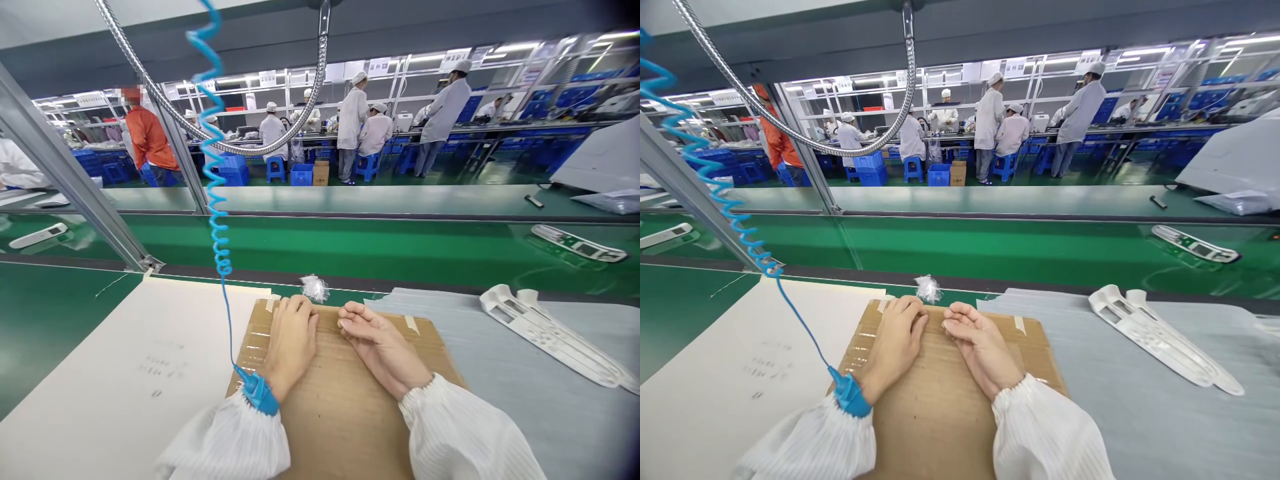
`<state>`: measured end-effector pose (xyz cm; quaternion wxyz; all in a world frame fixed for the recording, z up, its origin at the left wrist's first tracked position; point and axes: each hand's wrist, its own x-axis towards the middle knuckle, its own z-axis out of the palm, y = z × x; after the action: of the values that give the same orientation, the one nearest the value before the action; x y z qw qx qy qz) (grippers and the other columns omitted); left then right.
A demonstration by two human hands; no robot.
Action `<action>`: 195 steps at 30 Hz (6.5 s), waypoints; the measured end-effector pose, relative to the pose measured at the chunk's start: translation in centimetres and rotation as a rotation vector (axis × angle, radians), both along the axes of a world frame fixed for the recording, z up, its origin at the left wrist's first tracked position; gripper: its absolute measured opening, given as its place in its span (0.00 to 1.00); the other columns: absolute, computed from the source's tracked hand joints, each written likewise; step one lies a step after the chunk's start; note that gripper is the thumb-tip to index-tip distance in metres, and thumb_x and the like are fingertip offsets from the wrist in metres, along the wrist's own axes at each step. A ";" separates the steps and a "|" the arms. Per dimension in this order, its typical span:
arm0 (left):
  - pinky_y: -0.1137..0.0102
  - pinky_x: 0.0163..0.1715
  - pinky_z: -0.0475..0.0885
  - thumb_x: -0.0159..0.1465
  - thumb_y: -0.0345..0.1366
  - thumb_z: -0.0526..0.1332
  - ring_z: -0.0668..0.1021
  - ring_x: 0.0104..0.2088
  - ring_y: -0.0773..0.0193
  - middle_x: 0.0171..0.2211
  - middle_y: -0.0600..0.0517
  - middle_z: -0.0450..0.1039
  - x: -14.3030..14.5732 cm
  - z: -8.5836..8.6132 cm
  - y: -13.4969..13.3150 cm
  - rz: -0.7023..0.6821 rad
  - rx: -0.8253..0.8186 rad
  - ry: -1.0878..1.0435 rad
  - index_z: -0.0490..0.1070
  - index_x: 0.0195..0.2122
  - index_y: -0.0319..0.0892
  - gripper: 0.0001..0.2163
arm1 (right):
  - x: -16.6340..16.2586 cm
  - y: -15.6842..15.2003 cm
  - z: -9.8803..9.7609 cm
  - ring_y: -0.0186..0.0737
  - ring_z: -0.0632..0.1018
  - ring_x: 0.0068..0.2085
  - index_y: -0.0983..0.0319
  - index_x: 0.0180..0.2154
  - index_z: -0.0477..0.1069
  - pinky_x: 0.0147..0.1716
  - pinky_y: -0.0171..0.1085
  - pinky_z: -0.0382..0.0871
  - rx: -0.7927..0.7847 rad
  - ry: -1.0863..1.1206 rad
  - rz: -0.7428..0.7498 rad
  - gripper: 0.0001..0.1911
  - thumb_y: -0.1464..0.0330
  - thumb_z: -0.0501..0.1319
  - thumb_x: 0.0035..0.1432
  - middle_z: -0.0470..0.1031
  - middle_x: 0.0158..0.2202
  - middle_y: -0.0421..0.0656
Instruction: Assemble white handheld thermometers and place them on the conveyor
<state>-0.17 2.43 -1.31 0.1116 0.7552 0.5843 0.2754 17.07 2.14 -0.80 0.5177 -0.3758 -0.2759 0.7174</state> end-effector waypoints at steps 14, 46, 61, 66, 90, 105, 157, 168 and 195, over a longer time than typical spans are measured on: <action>0.57 0.47 0.67 0.71 0.30 0.52 0.70 0.44 0.54 0.44 0.47 0.72 0.0 0.0 0.0 -0.011 -0.007 0.012 0.68 0.37 0.42 0.07 | 0.2 0.0 -0.3 0.33 0.71 0.39 0.58 0.36 0.79 0.44 0.34 0.65 0.015 0.016 0.038 0.14 0.72 0.76 0.45 0.75 0.37 0.39; 0.57 0.47 0.67 0.71 0.30 0.53 0.70 0.44 0.54 0.44 0.47 0.72 -0.1 -0.2 0.2 -0.010 0.003 0.031 0.69 0.39 0.41 0.07 | 0.3 0.1 -0.3 0.34 0.72 0.39 0.58 0.36 0.78 0.44 0.34 0.65 0.021 0.007 0.040 0.14 0.72 0.76 0.46 0.75 0.38 0.39; 0.58 0.47 0.67 0.70 0.29 0.53 0.71 0.43 0.55 0.44 0.47 0.72 0.0 0.0 0.1 -0.022 0.007 0.004 0.68 0.37 0.42 0.07 | 0.0 -0.1 0.1 0.35 0.72 0.38 0.58 0.35 0.78 0.46 0.37 0.65 0.017 -0.020 0.021 0.14 0.72 0.76 0.44 0.75 0.37 0.39; 0.58 0.47 0.66 0.71 0.30 0.53 0.71 0.44 0.55 0.44 0.48 0.72 -0.1 0.0 0.1 -0.020 0.001 0.006 0.68 0.37 0.42 0.07 | 0.0 -0.1 0.1 0.35 0.72 0.38 0.58 0.35 0.78 0.45 0.37 0.65 0.022 -0.017 0.024 0.14 0.71 0.76 0.44 0.75 0.37 0.39; 0.59 0.47 0.66 0.70 0.29 0.54 0.71 0.43 0.55 0.43 0.48 0.72 -0.2 0.2 0.0 -0.022 -0.002 -0.001 0.68 0.37 0.42 0.06 | -0.1 0.1 -0.3 0.37 0.72 0.38 0.58 0.35 0.78 0.46 0.39 0.66 0.024 -0.033 -0.002 0.17 0.71 0.77 0.40 0.76 0.37 0.40; 0.58 0.47 0.67 0.69 0.29 0.54 0.71 0.43 0.55 0.43 0.48 0.72 -0.2 0.1 0.1 -0.018 0.005 0.007 0.68 0.36 0.43 0.06 | -0.2 0.0 -0.1 0.38 0.72 0.38 0.58 0.34 0.78 0.45 0.40 0.67 0.025 -0.052 -0.018 0.17 0.70 0.77 0.40 0.76 0.38 0.41; 0.61 0.44 0.66 0.67 0.25 0.54 0.73 0.41 0.58 0.37 0.50 0.72 -0.1 0.1 0.2 0.011 0.102 -0.167 0.68 0.33 0.41 0.07 | 0.1 0.0 -0.2 0.33 0.72 0.38 0.59 0.36 0.78 0.45 0.34 0.64 0.036 0.005 0.044 0.14 0.73 0.75 0.46 0.75 0.37 0.39; 0.58 0.47 0.69 0.67 0.25 0.54 0.77 0.46 0.54 0.46 0.46 0.75 -0.2 0.2 0.1 0.142 0.061 -0.238 0.70 0.46 0.41 0.10 | 0.2 -0.1 -0.1 0.34 0.72 0.38 0.59 0.37 0.78 0.45 0.35 0.64 0.029 0.003 0.031 0.15 0.73 0.75 0.45 0.75 0.37 0.39; 0.50 0.66 0.58 0.71 0.33 0.51 0.63 0.67 0.50 0.66 0.40 0.62 1.1 -0.3 2.2 -0.194 0.023 0.171 0.62 0.63 0.37 0.20 | -0.2 -0.1 -0.1 0.37 0.74 0.40 0.59 0.35 0.78 0.50 0.39 0.65 0.077 -0.030 0.031 0.15 0.70 0.77 0.43 0.78 0.37 0.41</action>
<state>0.89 4.61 -1.62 0.0790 0.8299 0.5129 0.2047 16.85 2.03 -0.94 0.5164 -0.3622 -0.3168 0.7084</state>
